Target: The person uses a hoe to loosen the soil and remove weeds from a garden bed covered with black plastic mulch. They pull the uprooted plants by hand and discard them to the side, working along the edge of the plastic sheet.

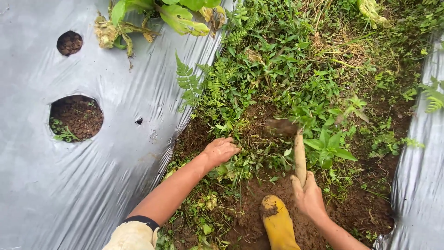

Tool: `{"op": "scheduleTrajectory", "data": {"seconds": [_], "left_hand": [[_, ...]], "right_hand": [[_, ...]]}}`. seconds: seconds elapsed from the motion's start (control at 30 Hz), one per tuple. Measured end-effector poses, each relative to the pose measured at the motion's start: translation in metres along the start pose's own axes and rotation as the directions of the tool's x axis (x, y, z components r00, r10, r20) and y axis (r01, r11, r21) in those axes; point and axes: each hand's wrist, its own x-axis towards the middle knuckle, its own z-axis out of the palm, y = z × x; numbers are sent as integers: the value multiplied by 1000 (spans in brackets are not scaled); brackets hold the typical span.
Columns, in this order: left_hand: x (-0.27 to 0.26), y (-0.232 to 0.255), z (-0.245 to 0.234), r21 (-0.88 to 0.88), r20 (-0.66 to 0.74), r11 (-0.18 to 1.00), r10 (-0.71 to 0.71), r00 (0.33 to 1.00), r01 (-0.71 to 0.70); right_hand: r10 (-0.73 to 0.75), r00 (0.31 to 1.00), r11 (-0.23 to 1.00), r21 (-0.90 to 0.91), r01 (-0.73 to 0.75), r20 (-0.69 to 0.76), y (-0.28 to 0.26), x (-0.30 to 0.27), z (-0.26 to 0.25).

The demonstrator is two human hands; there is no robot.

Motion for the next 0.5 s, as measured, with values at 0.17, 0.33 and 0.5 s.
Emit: {"op": "scheduleTrajectory", "data": {"seconds": [0.17, 0.33, 0.5], "left_hand": [[32, 10, -41, 57, 20, 996, -64, 998, 63], [-32, -24, 19, -634, 95, 766, -58, 994, 106], [-42, -18, 18, -311, 42, 950, -13, 999, 25]], "right_hand": [[-246, 915, 930, 188, 316, -319, -86, 32, -33], [-166, 980, 960, 208, 186, -111, -73, 34, 8], [-19, 995, 992, 125, 7, 101, -56, 34, 18]]}}
